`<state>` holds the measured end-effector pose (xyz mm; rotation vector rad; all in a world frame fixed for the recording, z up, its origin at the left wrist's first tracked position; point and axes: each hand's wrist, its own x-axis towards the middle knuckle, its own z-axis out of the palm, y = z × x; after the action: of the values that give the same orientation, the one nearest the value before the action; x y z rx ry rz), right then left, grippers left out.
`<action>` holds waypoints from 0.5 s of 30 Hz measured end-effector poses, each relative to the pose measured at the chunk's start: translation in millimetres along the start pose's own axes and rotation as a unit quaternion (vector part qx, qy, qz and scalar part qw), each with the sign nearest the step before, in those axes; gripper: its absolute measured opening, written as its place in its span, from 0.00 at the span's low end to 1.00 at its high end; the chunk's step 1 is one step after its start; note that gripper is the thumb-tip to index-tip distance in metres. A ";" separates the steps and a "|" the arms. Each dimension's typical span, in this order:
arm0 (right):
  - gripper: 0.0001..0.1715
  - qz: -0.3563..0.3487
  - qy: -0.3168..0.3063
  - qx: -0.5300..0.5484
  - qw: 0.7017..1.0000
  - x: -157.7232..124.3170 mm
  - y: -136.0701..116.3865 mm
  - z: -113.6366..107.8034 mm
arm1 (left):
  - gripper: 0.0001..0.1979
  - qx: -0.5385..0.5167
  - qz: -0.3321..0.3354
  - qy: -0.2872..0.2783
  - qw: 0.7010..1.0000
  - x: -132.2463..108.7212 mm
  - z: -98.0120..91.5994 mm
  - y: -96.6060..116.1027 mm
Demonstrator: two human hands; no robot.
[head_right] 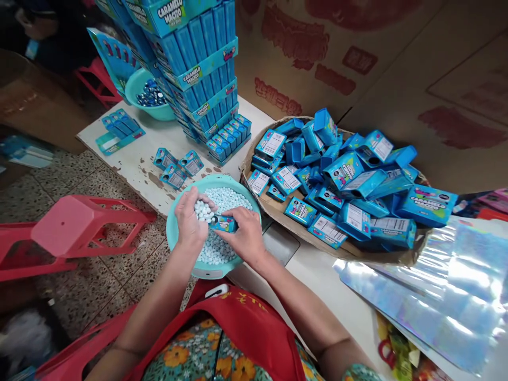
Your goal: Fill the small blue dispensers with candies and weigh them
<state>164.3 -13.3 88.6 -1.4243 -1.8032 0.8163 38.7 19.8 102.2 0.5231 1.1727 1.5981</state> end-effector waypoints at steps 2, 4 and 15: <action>0.17 -0.002 -0.002 0.007 1.000 0.1 -0.4 0.8 | 0.17 0.006 0.000 0.000 1.000 -1.5 0.5 1.5; 0.17 -0.008 -0.002 0.015 1.000 0.0 -0.8 2.0 | 0.19 0.014 0.000 0.002 1.000 -3.3 0.6 2.4; 0.18 0.000 0.022 0.008 1.000 1.5 -4.9 6.4 | 0.14 0.079 0.064 0.007 0.995 -2.8 3.0 -4.6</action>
<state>156.1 -13.3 89.2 -1.4223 -1.7596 0.7924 44.3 18.4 100.1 0.7032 1.3064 1.6267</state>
